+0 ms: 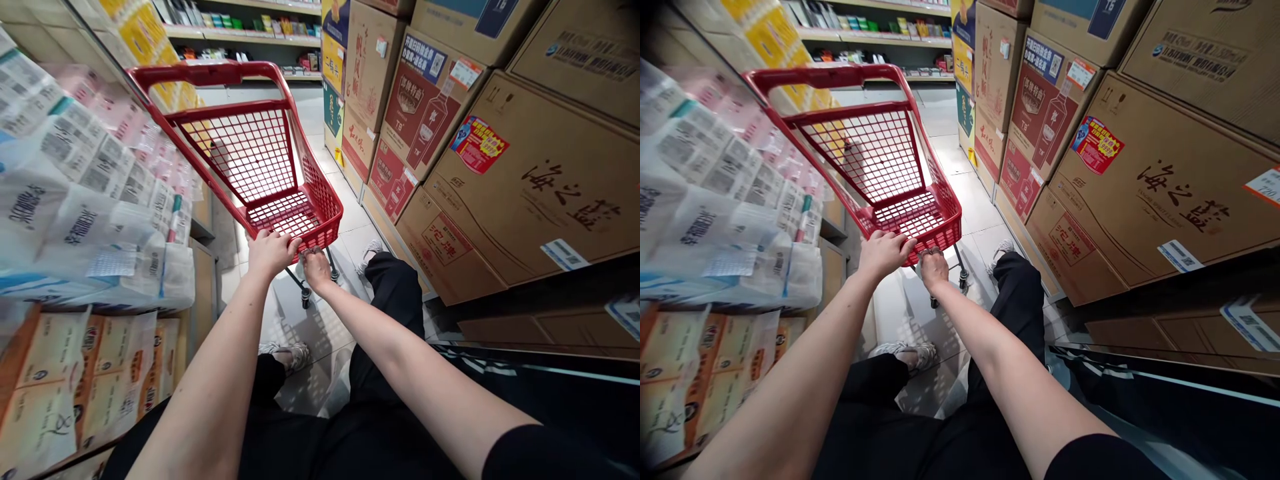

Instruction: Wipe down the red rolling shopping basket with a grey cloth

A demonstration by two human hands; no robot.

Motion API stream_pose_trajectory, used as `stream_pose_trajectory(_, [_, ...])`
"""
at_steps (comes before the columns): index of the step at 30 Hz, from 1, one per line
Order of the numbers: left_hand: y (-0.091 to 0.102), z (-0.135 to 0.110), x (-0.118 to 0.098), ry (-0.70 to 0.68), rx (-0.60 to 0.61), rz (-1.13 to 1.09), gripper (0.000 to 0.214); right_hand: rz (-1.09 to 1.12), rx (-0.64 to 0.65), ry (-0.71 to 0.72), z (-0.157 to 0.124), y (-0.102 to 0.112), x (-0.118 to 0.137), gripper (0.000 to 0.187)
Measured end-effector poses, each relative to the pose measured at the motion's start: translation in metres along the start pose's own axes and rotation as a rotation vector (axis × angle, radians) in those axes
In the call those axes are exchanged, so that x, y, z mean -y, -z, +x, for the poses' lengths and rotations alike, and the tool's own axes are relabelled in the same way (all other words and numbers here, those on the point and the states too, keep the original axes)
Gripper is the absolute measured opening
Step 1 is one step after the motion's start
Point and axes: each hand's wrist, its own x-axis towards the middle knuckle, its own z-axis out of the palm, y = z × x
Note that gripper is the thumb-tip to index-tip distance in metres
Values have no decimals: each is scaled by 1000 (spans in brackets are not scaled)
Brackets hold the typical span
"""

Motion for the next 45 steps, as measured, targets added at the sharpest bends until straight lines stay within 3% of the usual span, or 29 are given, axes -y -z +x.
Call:
stream_pose_trajectory(4, [0,-1,1,-11,-11,9,59,-21,32,106,-1,8,-8,31])
stream_pose_trajectory(8, [-1,-3,0,-3,-27,-1,62,-48,101,273,-22,-3,-25,29])
stream_pose_trajectory(10, [-1,-3,-1,4,-24,-2,63,-27,137,249,-35,-14,-33,29])
stream_pose_trajectory(14, [-1,-3,-3,13,-7,-1,65,74,121,-24,-48,-27,-40,33])
stream_pose_trajectory(16, [-1,-2,-3,10,-9,-1,65,109,109,-84,-45,-26,-38,32])
stream_pose_trajectory(24, [-1,-2,-4,4,-24,-6,63,172,-32,-17,-20,-11,-11,28])
stream_pose_trajectory(32, [-1,-3,-2,5,-24,-5,59,86,22,84,-10,-23,-1,29])
stream_pose_trajectory(36, [2,-5,-2,10,-22,-2,59,84,32,104,-9,-6,-19,27])
stream_pose_trajectory(41, [4,-5,-3,8,-4,-5,60,208,-295,-25,-2,37,-43,29])
stream_pose_trajectory(45, [3,-4,-2,2,-11,-9,59,212,-431,151,14,66,-31,36])
